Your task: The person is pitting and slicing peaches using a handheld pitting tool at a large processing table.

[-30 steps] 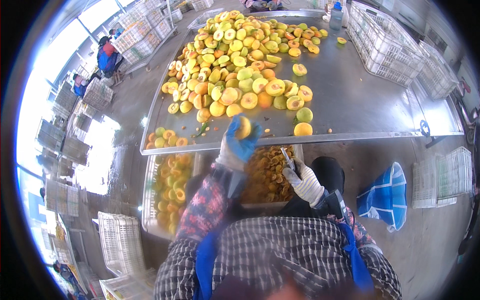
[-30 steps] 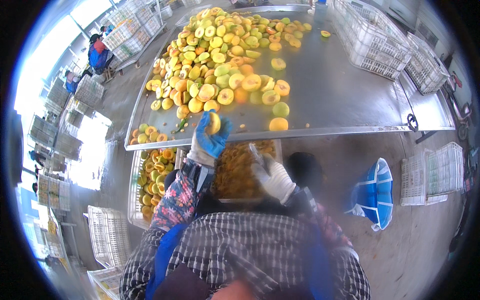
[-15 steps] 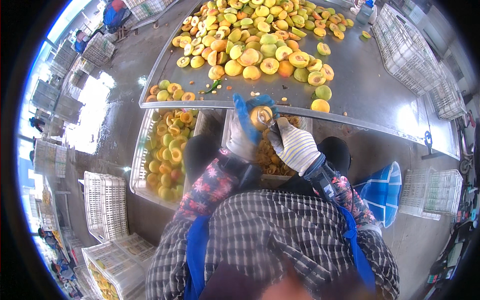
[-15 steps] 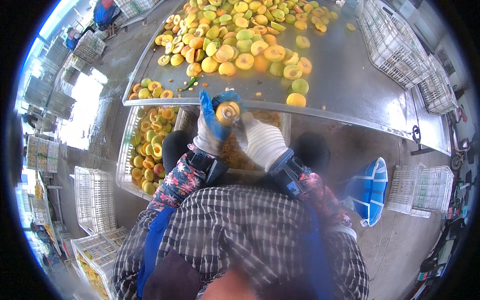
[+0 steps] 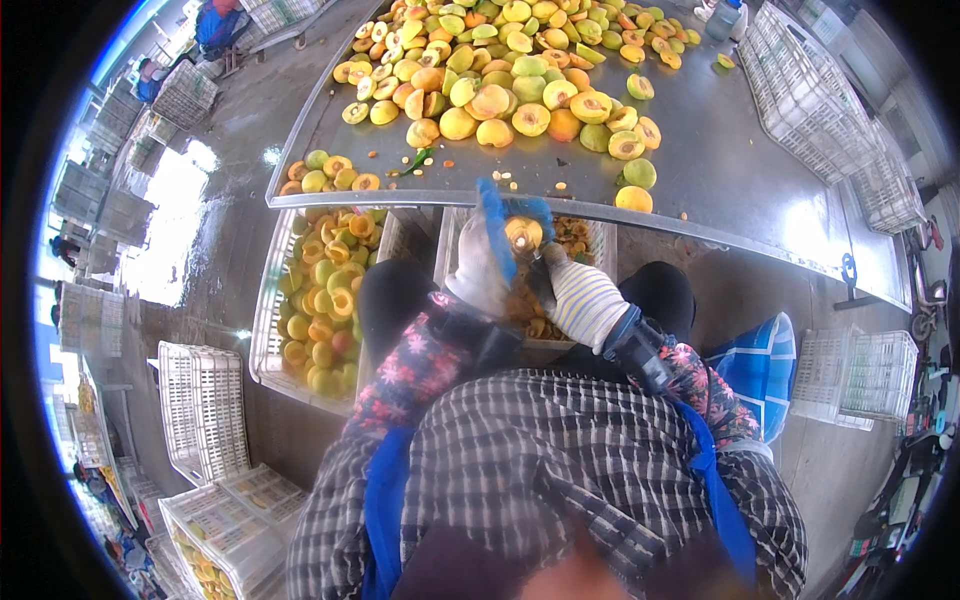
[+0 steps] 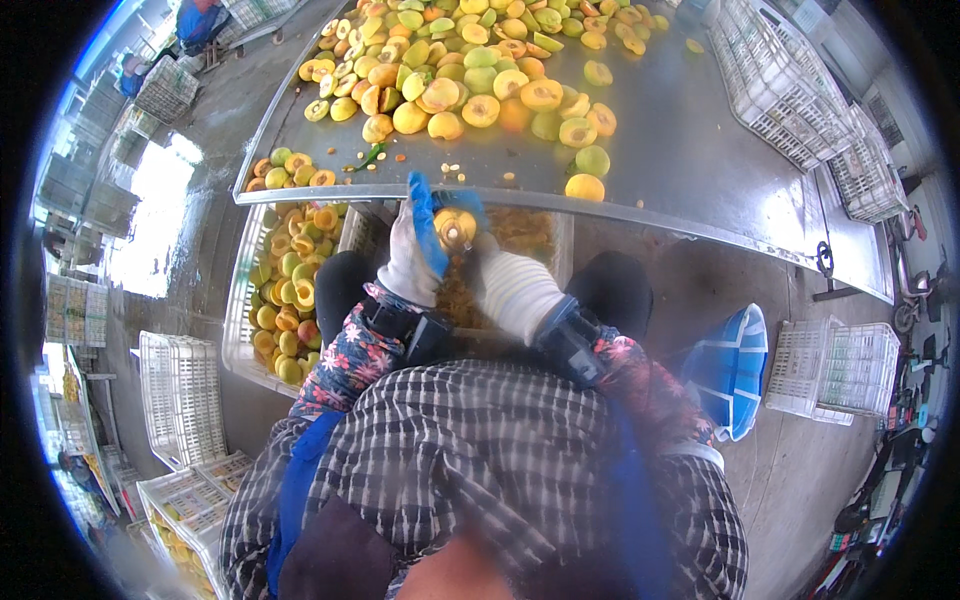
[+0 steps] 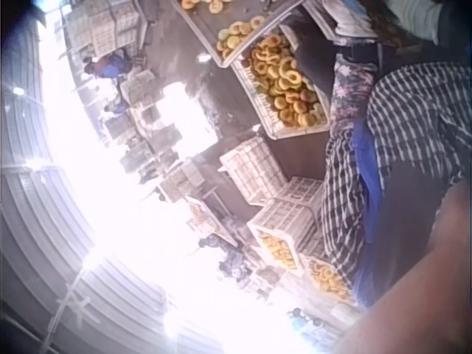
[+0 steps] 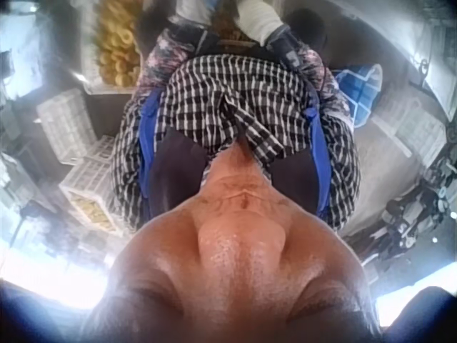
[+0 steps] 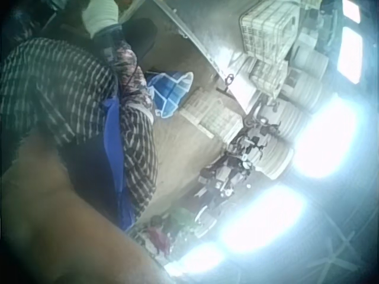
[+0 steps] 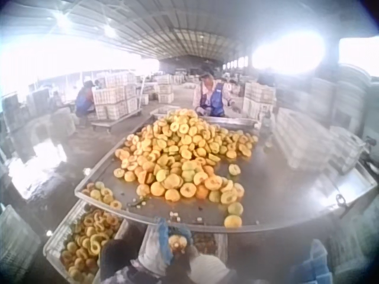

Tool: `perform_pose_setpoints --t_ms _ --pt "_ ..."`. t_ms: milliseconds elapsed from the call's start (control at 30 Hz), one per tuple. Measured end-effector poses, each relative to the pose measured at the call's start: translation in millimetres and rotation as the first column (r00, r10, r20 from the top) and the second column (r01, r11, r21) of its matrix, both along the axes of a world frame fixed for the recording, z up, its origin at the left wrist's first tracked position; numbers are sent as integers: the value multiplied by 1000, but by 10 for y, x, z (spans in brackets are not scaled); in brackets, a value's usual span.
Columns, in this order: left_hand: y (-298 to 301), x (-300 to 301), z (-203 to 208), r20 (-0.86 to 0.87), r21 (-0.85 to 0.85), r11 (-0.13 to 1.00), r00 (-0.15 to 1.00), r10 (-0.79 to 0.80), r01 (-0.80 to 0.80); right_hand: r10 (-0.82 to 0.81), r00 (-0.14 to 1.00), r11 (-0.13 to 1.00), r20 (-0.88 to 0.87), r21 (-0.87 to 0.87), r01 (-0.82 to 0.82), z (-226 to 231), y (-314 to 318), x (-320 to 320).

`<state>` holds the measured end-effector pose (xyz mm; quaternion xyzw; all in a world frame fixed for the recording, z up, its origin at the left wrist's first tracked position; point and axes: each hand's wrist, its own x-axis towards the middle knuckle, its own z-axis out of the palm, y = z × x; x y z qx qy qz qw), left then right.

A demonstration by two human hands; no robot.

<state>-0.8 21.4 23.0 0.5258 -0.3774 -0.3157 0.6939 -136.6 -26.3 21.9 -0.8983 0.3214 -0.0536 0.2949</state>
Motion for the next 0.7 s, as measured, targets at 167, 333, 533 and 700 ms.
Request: perform_pose_setpoints --t_ms 167,333,533,700 --pt "-44 -32 87 -245 -35 974 943 -227 225 -8 962 979 274 199 -49 -255 -108 -49" --pt "-146 -148 -171 -175 -80 996 984 35 -49 46 961 976 272 192 -101 -152 -73 -73" --pt "-16 -33 -187 -75 -111 981 983 -169 160 174 973 939 151 271 -210 -54 -164 -129" --pt "-148 65 -305 580 -203 951 811 -75 233 -366 917 166 161 980 -105 -23 15 -221"
